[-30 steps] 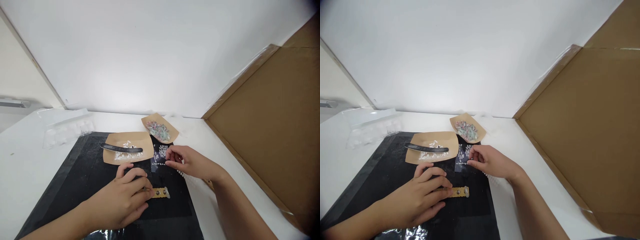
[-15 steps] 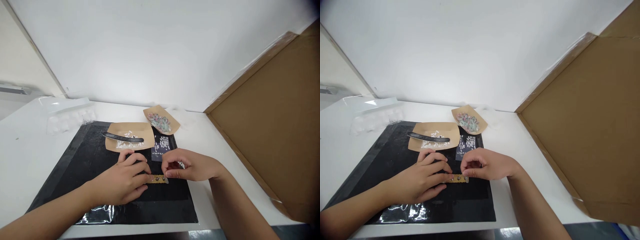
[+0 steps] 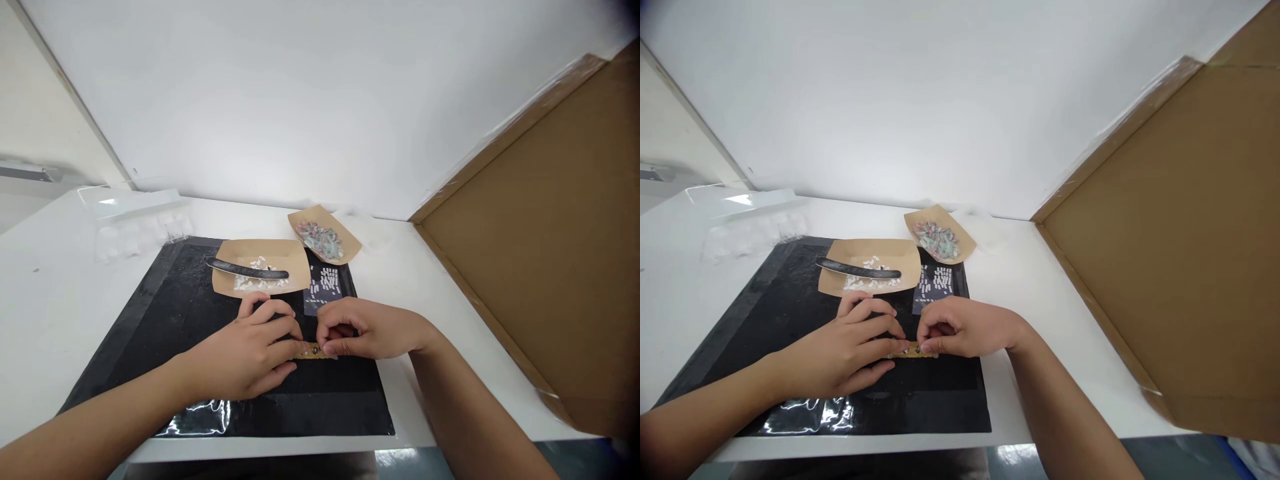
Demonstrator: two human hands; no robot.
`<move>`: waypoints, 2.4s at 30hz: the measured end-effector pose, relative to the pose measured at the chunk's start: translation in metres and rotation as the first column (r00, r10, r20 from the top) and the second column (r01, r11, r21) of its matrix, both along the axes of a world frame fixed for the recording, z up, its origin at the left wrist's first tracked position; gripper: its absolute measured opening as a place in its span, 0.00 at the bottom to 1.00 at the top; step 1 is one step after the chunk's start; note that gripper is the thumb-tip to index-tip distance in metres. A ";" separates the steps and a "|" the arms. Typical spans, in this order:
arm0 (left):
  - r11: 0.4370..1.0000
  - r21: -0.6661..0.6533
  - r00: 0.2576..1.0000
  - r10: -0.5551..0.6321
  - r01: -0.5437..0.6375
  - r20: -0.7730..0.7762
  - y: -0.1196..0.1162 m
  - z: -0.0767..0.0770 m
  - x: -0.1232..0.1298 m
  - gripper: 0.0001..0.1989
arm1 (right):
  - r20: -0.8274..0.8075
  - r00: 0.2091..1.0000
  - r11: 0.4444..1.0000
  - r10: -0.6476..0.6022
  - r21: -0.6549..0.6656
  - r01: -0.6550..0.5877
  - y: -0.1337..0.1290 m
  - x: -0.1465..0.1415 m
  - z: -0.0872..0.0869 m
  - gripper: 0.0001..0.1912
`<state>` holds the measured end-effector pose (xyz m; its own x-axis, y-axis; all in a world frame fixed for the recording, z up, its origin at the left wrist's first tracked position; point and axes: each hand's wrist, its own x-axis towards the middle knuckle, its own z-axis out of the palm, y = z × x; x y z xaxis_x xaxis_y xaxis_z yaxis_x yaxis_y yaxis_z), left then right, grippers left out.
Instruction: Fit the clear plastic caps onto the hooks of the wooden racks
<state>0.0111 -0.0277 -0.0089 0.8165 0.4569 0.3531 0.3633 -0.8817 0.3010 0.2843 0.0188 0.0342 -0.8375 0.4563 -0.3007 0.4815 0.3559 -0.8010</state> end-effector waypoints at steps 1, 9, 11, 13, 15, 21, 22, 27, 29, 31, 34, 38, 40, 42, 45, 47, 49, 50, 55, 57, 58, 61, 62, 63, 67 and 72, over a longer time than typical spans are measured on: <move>1.000 -0.003 1.000 0.000 0.000 0.000 0.000 0.000 0.000 0.13 | 0.002 1.000 1.000 -0.003 -0.003 0.003 0.000 0.000 0.000 0.10; 0.999 -0.034 1.000 -0.010 0.010 -0.003 0.000 0.001 0.000 0.13 | 0.008 1.000 1.000 -0.009 -0.004 0.009 0.003 0.000 -0.003 0.10; 0.999 -0.034 1.000 -0.010 0.009 -0.006 0.000 0.001 0.000 0.12 | 0.007 1.000 1.000 -0.014 0.001 0.014 0.003 0.000 -0.003 0.11; 1.000 -0.029 1.000 -0.011 0.011 -0.008 0.000 0.001 0.000 0.12 | 0.010 1.000 1.000 -0.017 0.001 0.017 0.004 0.000 -0.003 0.11; 1.000 -0.021 1.000 -0.011 0.011 -0.006 -0.001 0.000 0.000 0.12 | 0.017 1.000 1.000 -0.015 -0.005 0.015 0.005 0.000 -0.005 0.12; 1.000 0.001 1.000 0.000 0.000 0.000 -0.001 -0.001 0.000 0.12 | 0.015 1.000 1.000 0.006 -0.002 -0.006 0.007 0.001 -0.012 0.11; 1.000 0.003 1.000 -0.001 0.001 -0.001 -0.001 -0.001 0.000 0.12 | 0.014 1.000 1.000 0.006 -0.003 -0.006 0.007 0.002 -0.013 0.11; 1.000 0.002 1.000 -0.005 0.005 -0.009 -0.001 -0.001 0.001 0.13 | 0.015 1.000 1.000 0.000 -0.004 0.000 0.007 0.002 -0.013 0.11; 1.000 0.002 1.000 -0.005 0.005 -0.011 -0.001 -0.001 0.001 0.13 | 0.018 1.000 1.000 -0.001 0.000 0.001 0.007 0.002 -0.013 0.11; 1.000 0.000 1.000 -0.003 0.003 -0.013 -0.001 -0.002 0.001 0.13 | 0.022 1.000 1.000 -0.006 0.003 0.006 0.007 0.002 -0.013 0.11; 1.000 -0.005 1.000 -0.002 0.002 -0.006 -0.001 -0.002 0.000 0.12 | 0.025 1.000 1.000 -0.017 0.016 0.017 0.007 0.002 -0.014 0.10; 1.000 -0.014 1.000 -0.009 0.009 -0.012 -0.001 -0.001 -0.001 0.11 | 0.028 0.999 0.998 -0.045 0.038 0.044 0.008 0.003 -0.013 0.10; 1.000 -0.015 1.000 -0.006 0.006 -0.017 -0.001 -0.001 -0.001 0.11 | 0.029 0.997 0.996 -0.066 0.054 0.064 0.008 0.004 -0.013 0.11; 1.000 -0.013 1.000 -0.003 0.002 -0.014 -0.001 -0.001 -0.001 0.11 | 0.034 0.996 0.994 -0.087 0.069 0.085 0.008 0.005 -0.012 0.12; 1.000 -0.007 1.000 0.001 -0.001 -0.010 -0.001 0.000 0.000 0.11 | 0.046 0.995 0.994 -0.092 0.071 0.089 0.008 0.004 -0.012 0.14; 1.000 -0.007 1.000 0.002 -0.002 -0.014 -0.001 0.000 0.000 0.11 | 0.042 0.996 0.994 -0.075 0.077 0.072 0.007 0.002 -0.011 0.14; 1.000 -0.014 1.000 0.001 -0.001 -0.019 -0.001 0.001 0.000 0.12 | 0.034 0.998 0.994 -0.059 0.090 0.055 0.006 0.000 -0.011 0.13; 1.000 -0.019 1.000 0.000 -0.001 -0.021 -0.001 0.001 0.000 0.12 | 0.030 0.998 0.994 -0.055 0.095 0.052 0.006 0.000 -0.011 0.13; 0.999 -0.033 1.000 0.003 -0.004 -0.021 -0.002 0.002 0.001 0.11 | 0.017 0.999 0.996 -0.043 0.079 0.041 0.007 -0.001 -0.016 0.12; 1.000 -0.029 1.000 0.004 -0.005 -0.023 -0.002 0.002 0.001 0.11 | 0.000 0.999 0.997 -0.035 0.071 0.035 0.008 0.000 -0.018 0.13; 1.000 -0.026 1.000 0.005 -0.006 -0.023 -0.002 0.002 0.001 0.11 | -0.009 0.999 0.997 -0.031 0.070 0.032 0.008 0.000 -0.019 0.13; 1.000 -0.020 1.000 0.006 -0.007 -0.026 -0.002 0.002 0.001 0.11 | -0.022 1.000 0.997 -0.020 0.071 0.021 0.009 0.000 -0.021 0.12; 1.000 -0.019 1.000 0.006 -0.007 -0.026 -0.002 0.002 0.001 0.11 | -0.025 1.000 0.997 -0.017 0.072 0.019 0.009 0.000 -0.022 0.12; 1.000 -0.018 1.000 0.005 -0.006 -0.026 -0.002 0.001 0.001 0.11 | -0.028 0.999 0.997 -0.015 0.074 0.017 0.009 0.000 -0.022 0.12; 1.000 -0.013 1.000 0.007 -0.007 -0.018 -0.002 0.000 0.001 0.12 | -0.023 1.000 0.996 -0.008 0.087 0.010 0.008 -0.001 -0.022 0.11; 1.000 -0.008 1.000 0.010 -0.010 -0.015 -0.003 -0.001 0.001 0.12 | 0.006 1.000 0.995 -0.003 0.101 0.003 0.006 -0.003 -0.022 0.07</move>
<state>0.0122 -0.0304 -0.0101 0.8170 0.4676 0.3374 0.3763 -0.8757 0.3025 0.2811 0.0251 0.0126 -0.8346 0.4869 -0.2578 0.4871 0.4333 -0.7583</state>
